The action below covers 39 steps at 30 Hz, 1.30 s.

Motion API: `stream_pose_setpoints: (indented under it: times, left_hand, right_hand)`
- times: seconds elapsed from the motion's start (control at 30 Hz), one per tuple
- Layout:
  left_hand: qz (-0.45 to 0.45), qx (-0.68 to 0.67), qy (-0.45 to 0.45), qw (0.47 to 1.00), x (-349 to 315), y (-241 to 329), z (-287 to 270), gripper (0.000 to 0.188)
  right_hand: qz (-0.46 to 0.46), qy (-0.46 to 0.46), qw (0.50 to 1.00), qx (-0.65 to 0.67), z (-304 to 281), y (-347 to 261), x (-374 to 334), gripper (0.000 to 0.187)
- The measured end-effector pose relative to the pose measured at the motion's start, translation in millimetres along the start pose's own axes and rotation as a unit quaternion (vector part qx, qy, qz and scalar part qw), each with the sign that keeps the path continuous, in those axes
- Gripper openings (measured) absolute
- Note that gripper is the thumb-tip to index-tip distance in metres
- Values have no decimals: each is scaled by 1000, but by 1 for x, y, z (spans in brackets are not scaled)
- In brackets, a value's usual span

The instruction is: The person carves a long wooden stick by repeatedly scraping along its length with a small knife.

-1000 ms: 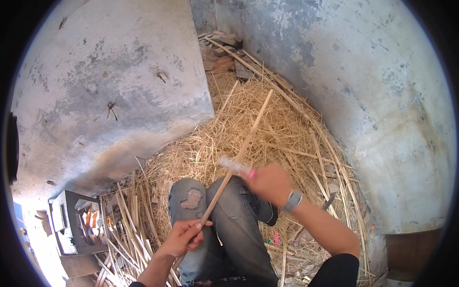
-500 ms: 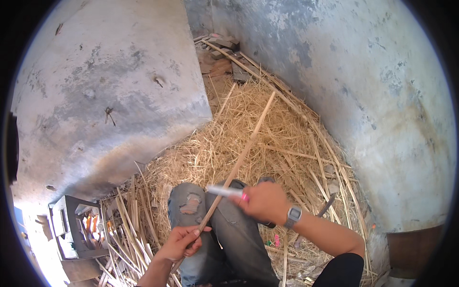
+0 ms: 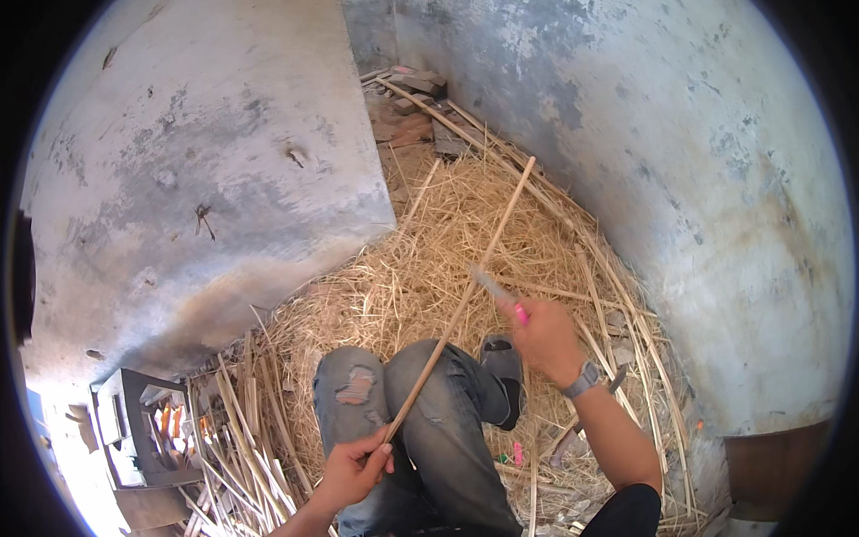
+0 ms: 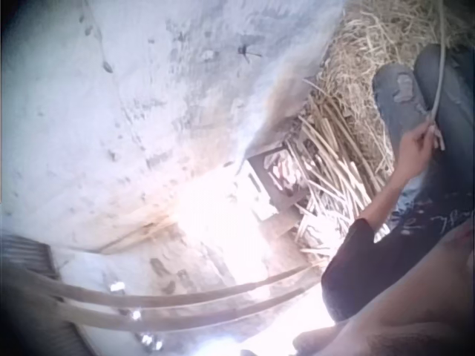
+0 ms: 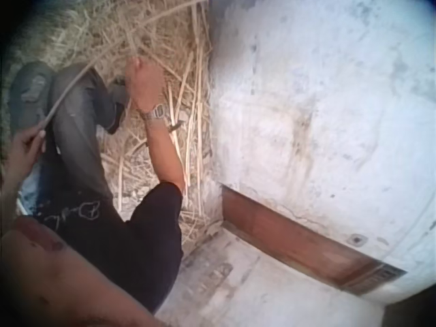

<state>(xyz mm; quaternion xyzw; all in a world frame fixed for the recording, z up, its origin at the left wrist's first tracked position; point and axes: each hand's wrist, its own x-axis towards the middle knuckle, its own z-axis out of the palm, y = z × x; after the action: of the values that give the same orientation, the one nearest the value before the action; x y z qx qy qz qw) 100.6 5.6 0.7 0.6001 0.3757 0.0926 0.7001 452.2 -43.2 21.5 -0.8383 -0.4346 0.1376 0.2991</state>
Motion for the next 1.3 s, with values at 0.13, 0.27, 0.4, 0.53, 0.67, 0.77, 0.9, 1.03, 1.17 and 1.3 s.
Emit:
stream_pose_setpoints:
  times: [0.13, 0.27, 0.4, 0.53, 0.67, 0.77, 0.9, 1.03, 1.17, 1.3]
  left_hand:
    - [6, 33, 7, 999, -1, -2, 5, 37]
    - [78, 120, 64, 988, -1, -12, 9, 34]
    - [133, 172, 94, 971, -1, -15, 13, 32]
    - [130, 139, 94, 977, -1, -19, 16, 32]
    - [69, 57, 72, 993, -1, -19, 13, 34]
    - [47, 35, 71, 996, -4, -19, 9, 35]
    - [56, 66, 48, 995, -4, -21, 10, 35]
    - [45, 55, 55, 996, -2, -21, 10, 35]
    - [29, 26, 39, 998, -1, -13, 6, 34]
    - [-29, -3, -5, 1000, -3, 5, 0, 33]
  right_hand:
    - [-84, -75, 992, -58, 24, -28, -36, 57]
    - [-178, -87, 974, -114, 31, -24, -28, 60]
    - [-174, -20, 973, -147, 19, -13, 8, 66]
    - [-146, 6, 976, -164, 12, -17, 20, 67]
    - [-168, 12, 971, -168, 22, -15, 7, 66]
    - [-223, -69, 957, -173, 26, -28, -9, 59]
    - [-39, 154, 966, -202, -49, 75, 90, 69]
    - [15, 194, 975, -109, -68, 67, 98, 73]
    - [-51, 58, 995, -68, -29, 5, 43, 67]
    - [-110, -61, 990, -68, 21, -30, -14, 64]
